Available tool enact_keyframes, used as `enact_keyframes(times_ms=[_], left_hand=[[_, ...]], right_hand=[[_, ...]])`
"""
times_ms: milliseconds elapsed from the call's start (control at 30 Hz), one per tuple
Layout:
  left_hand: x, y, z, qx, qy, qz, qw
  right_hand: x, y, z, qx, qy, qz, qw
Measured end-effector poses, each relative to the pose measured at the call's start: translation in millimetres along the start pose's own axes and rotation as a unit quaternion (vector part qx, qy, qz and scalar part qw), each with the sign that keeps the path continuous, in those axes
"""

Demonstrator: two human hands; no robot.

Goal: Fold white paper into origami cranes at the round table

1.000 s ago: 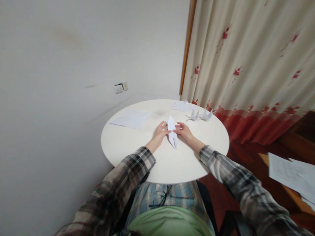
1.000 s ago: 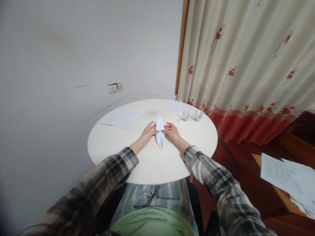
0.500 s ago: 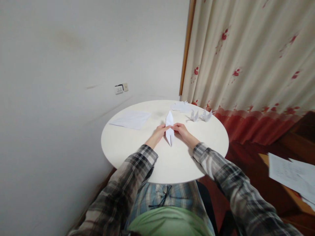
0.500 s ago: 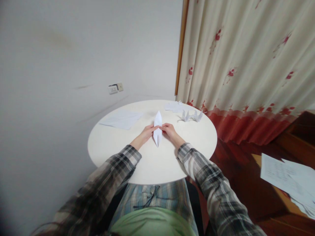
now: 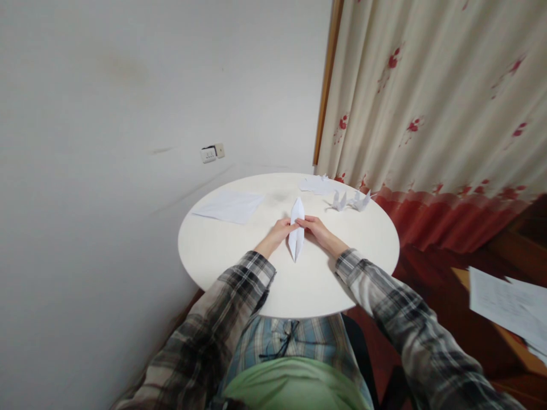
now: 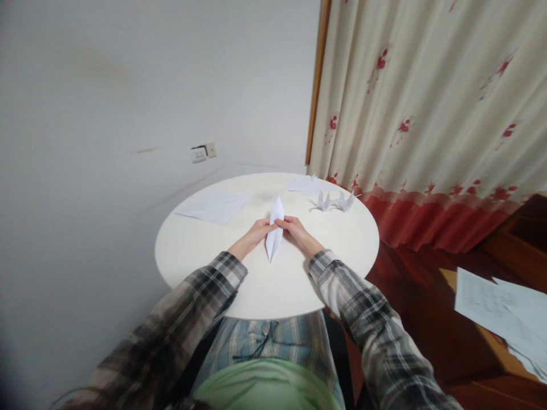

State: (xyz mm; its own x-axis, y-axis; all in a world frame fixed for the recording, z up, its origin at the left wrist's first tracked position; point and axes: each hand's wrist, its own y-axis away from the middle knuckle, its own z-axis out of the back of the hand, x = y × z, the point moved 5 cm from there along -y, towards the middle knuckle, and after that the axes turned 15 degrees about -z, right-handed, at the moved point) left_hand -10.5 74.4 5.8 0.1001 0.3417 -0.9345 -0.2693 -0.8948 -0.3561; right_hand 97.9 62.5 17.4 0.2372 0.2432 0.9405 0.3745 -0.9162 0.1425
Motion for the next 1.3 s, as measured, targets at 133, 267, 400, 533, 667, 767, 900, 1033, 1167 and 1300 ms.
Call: enact_keyframes(times_ms=[133, 267, 400, 533, 667, 767, 900, 1033, 1167, 1300], left_hand=[[1, 1, -3.1, 0.033, 0.010, 0.013, 0.999], [1, 1, -6.1, 0.058, 0.048, 0.016, 0.997], [-1, 2, -7.4, 0.060, 0.059, 0.023, 0.996], [-4, 5, -10.6, 0.076, 0.071, 0.041, 0.994], [-7, 7, -11.7, 0.087, 0.070, 0.050, 0.992], [-7, 8, -12.2, 0.097, 0.067, 0.048, 0.992], [-8, 8, -13.7, 0.107, 0.061, 0.045, 0.991], [-9, 8, -14.1, 0.095, 0.050, 0.039, 0.993], [-10, 5, -6.8, 0.019, 0.027, 0.012, 0.999], [-11, 3, 5.9, -0.094, 0.005, 0.010, 0.995]], right_hand=[[-2, 1, 1, 0.035, 0.016, -0.024, 0.999], [-2, 2, 3, 0.048, 0.012, -0.025, 0.998], [-4, 1, 4, 0.049, -0.001, -0.016, 0.999], [-7, -5, 8, 0.029, -0.001, -0.018, 0.999], [-8, -8, 12, 0.004, -0.015, -0.040, 0.999], [-7, -8, 12, 0.002, -0.020, -0.047, 0.999], [-4, -6, 10, 0.014, -0.024, -0.013, 1.000], [-1, -6, 10, -0.020, -0.034, 0.013, 0.999], [2, -2, 11, -0.054, -0.013, 0.015, 0.998], [5, 1, 10, -0.060, 0.050, 0.027, 0.997]])
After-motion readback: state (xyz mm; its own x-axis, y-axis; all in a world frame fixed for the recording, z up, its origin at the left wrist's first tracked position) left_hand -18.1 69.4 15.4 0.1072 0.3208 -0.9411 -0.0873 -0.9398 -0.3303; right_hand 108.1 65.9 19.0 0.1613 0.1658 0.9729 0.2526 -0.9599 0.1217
